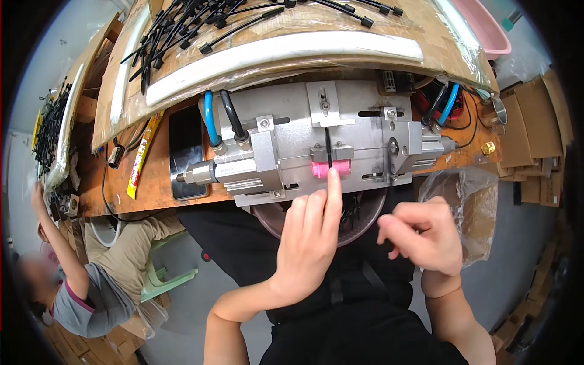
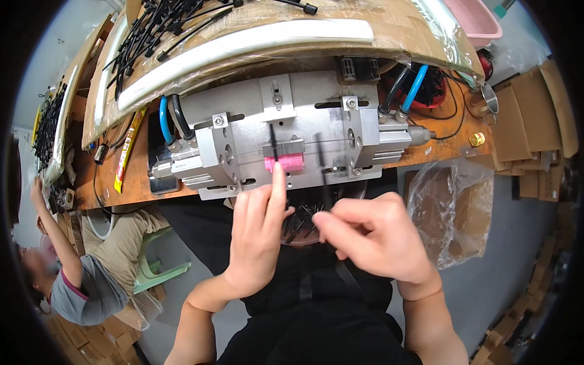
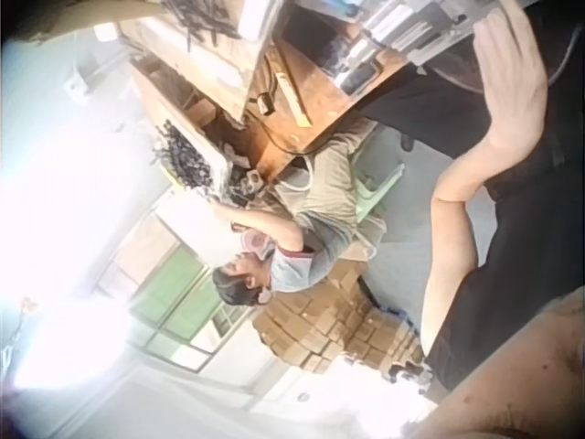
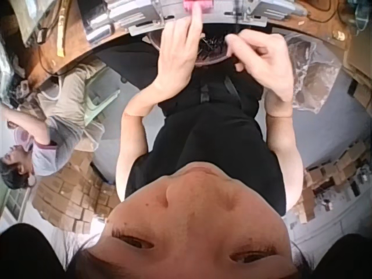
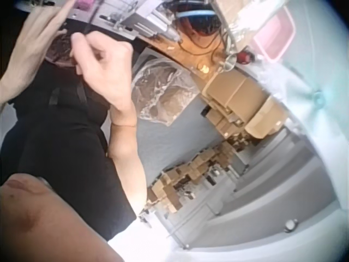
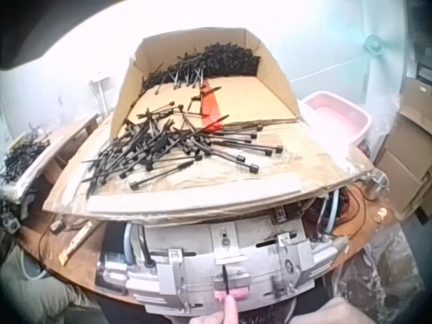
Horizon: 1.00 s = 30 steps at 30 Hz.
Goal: The person repeatedly picks up black plastic cable ties from a cardboard box and inserts them into a pneumatic crimping machine. They operate the machine to attach a connector to each tie and then place the finished assembly into a pink bowl below.
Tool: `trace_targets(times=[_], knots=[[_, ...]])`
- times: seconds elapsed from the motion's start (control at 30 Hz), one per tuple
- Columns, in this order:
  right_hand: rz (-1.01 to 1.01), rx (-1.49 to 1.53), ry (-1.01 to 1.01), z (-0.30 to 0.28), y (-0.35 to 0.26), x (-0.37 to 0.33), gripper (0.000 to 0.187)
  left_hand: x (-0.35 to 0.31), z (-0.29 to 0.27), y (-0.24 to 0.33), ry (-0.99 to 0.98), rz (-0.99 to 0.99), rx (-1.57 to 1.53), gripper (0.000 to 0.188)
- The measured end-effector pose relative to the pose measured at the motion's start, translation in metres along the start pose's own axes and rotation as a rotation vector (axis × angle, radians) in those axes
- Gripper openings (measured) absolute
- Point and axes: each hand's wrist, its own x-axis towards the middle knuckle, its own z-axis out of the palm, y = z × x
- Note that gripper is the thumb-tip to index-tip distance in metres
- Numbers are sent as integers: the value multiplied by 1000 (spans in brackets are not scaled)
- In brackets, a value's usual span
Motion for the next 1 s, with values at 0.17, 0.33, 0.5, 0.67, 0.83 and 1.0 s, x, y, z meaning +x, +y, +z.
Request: trace_targets(times=[0.17,0.33,0.5,0.67,0.83,1.0], knots=[[-20,119,45,-16,13,-6,25,8,9,12,-74,-46,76,67],[-12,266,-67,-15,20,-4,27,10,5,9,-90,-48,14,68],[-65,250,-270,-21,25,-8,28,21,-17,8,-97,-59,-449,64],[-41,480,-721,2,42,-6,24,24,-23,18,-155,-234,-1573,35],[-252,501,-609,20,48,-20,31,17,-30,36,60,-514,-1945,33],[-347,494,-538,28,44,-31,35,28,-41,42,33,-440,-2043,41]])
